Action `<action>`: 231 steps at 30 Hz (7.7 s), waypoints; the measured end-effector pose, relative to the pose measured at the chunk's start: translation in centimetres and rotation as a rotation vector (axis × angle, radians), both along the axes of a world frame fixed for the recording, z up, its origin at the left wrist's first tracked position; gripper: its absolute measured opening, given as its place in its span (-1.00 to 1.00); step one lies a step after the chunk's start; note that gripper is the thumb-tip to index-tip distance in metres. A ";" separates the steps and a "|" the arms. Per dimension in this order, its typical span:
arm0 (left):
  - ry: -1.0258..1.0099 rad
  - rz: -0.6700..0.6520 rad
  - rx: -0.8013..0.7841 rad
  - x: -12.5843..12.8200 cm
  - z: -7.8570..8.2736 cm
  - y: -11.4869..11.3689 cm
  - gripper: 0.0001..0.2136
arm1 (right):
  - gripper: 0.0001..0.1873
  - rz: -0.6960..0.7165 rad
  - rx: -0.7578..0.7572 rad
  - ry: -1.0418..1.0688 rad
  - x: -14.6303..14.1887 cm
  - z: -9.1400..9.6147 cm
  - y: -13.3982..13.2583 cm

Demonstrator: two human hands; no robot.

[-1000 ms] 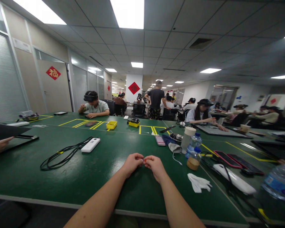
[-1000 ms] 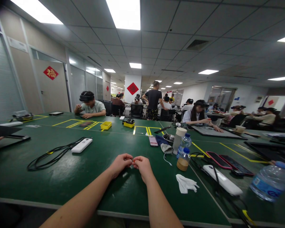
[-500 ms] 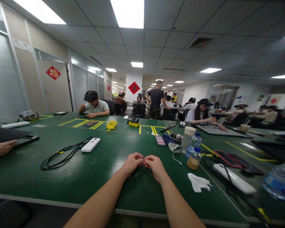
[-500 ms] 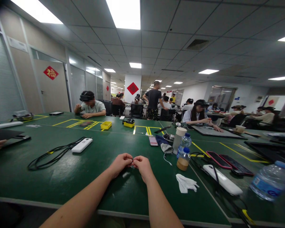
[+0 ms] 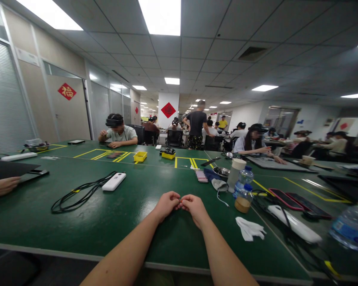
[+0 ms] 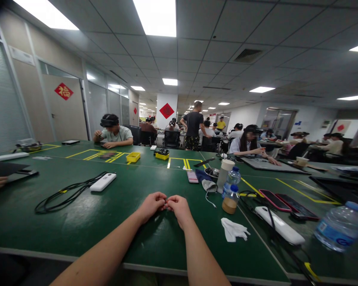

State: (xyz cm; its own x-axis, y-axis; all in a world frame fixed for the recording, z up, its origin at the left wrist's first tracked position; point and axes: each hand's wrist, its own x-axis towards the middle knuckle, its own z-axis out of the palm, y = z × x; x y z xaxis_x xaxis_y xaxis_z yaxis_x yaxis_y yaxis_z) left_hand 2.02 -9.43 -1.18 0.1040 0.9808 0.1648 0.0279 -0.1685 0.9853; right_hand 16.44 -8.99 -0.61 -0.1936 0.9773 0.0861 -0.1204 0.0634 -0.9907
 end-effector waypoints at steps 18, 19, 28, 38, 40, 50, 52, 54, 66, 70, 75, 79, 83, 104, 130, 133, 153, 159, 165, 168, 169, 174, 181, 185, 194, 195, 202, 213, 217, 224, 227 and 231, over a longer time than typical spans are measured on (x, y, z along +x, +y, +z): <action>-0.011 0.007 -0.018 -0.2 0.0 0.2 -0.80 | -0.88 -0.021 0.024 0.023 0.1 -0.4 0.3; -0.008 0.011 -0.021 -0.2 0.0 0.2 -0.79 | -0.88 -0.013 0.012 0.038 0.1 -0.3 0.3; 0.041 0.020 -0.005 -0.1 0.1 0.0 -0.75 | -0.87 -0.022 0.002 0.009 0.0 0.0 0.0; 0.031 0.023 0.036 -0.2 0.3 -0.1 -0.77 | -0.84 -0.050 0.051 -0.024 0.0 0.0 0.1; 0.043 0.065 0.062 -0.3 0.1 0.0 -0.76 | -0.84 -0.062 0.067 -0.039 0.1 -0.1 0.1; 0.030 -0.001 0.004 -0.3 -0.2 0.2 -0.74 | -0.87 -0.028 0.009 0.003 0.0 -0.2 0.3; 0.034 0.002 0.008 -0.3 -0.2 0.2 -0.74 | -0.87 -0.026 0.013 -0.001 0.0 -0.2 0.3; 0.032 0.006 0.009 -0.3 -0.2 0.2 -0.74 | -0.86 -0.024 0.016 0.000 0.0 -0.2 0.2; 0.020 0.056 0.010 -0.2 0.0 0.0 -0.78 | -0.87 -0.031 0.023 -0.008 0.0 0.0 0.1; 0.012 0.056 -0.009 -0.2 0.0 0.1 -0.79 | -0.86 -0.011 0.003 0.025 0.0 0.1 0.0; -0.012 0.023 -0.022 -0.1 0.1 0.0 -0.79 | -0.85 -0.011 0.032 0.024 0.1 0.0 -0.1; -0.012 0.004 -0.011 0.0 0.2 -0.1 -0.82 | -0.86 -0.034 0.088 -0.015 0.1 -0.3 0.1; -0.011 0.013 -0.008 0.0 0.2 -0.1 -0.83 | -0.87 -0.041 0.047 0.002 0.0 -0.3 0.1; -0.046 -0.020 -0.012 -0.2 0.1 0.0 -0.85 | -0.85 -0.042 0.050 -0.021 0.0 -0.1 0.0; -0.023 0.030 -0.002 -0.3 -0.1 0.3 -0.71 | -0.83 -0.023 -0.006 0.010 0.0 0.1 -0.1; -0.037 0.018 0.005 -0.3 -0.2 0.3 -0.72 | -0.84 -0.025 0.002 0.009 0.0 0.0 0.0; -0.055 0.003 -0.016 -0.2 0.4 -0.3 -0.77 | -0.84 -0.028 -0.033 0.048 0.1 -0.2 0.3; -0.039 0.003 -0.002 -0.2 0.6 -0.3 -0.76 | -0.84 -0.015 0.032 0.036 0.1 -0.3 0.2; -0.009 0.006 0.011 -0.3 0.2 0.0 -0.75 | -0.81 -0.022 -0.054 0.069 0.0 0.2 0.0; 0.018 0.026 0.007 -0.3 0.0 0.1 -0.77 | -0.82 -0.027 -0.075 0.073 -0.1 0.3 0.0; 0.022 0.034 0.004 -0.3 -0.1 0.2 -0.78 | -0.82 -0.027 -0.075 0.073 -0.1 0.3 0.0; 0.012 0.056 0.013 -0.4 -0.2 0.3 -0.80 | -0.82 -0.030 -0.067 0.066 0.0 0.1 0.2; -0.026 0.042 -0.002 -0.4 -0.2 0.2 -0.82 | -0.84 -0.019 -0.058 0.072 0.1 0.1 0.1; -0.085 0.024 -0.030 -0.3 -0.1 0.1 -0.82 | -0.86 -0.012 -0.065 0.067 0.1 0.2 -0.1; -0.110 0.014 -0.055 -0.3 0.0 0.1 -0.85 | -0.88 -0.014 -0.068 0.092 0.2 0.0 0.2; -0.110 0.014 -0.057 -0.3 0.0 0.1 -0.84 | -0.88 -0.018 -0.069 0.094 0.2 0.1 0.2; -0.126 0.000 -0.073 -0.3 0.0 0.1 -0.83 | -0.86 -0.019 -0.088 0.107 0.2 0.3 0.0; -0.037 0.003 0.024 -0.4 0.0 0.0 -0.80 | -0.85 -0.002 -0.090 0.094 0.2 0.4 0.0; -0.020 0.013 0.037 -0.4 -0.1 0.0 -0.80 | -0.84 -0.009 -0.070 0.075 0.1 0.5 -0.1; -0.100 -0.028 -0.025 -0.4 -0.1 0.2 -0.81 | -0.83 -0.014 -0.029 0.055 0.1 0.4 -0.2; -0.139 -0.001 -0.060 -0.4 0.1 0.1 -0.81 | -0.84 -0.013 -0.048 0.075 0.1 0.5 -0.2; -0.179 0.026 -0.087 -0.3 0.3 0.0 -0.84 | -0.82 -0.020 -0.053 0.079 0.1 0.6 -0.3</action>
State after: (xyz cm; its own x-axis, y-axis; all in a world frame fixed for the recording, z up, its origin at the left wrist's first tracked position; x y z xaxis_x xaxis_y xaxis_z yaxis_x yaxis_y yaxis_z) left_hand 1.71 -9.47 -0.84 0.0555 0.9941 0.0928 -0.1463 -0.0838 0.9857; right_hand 16.58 -9.30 0.02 -0.1684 0.9845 0.0488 -0.1979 0.0147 -0.9801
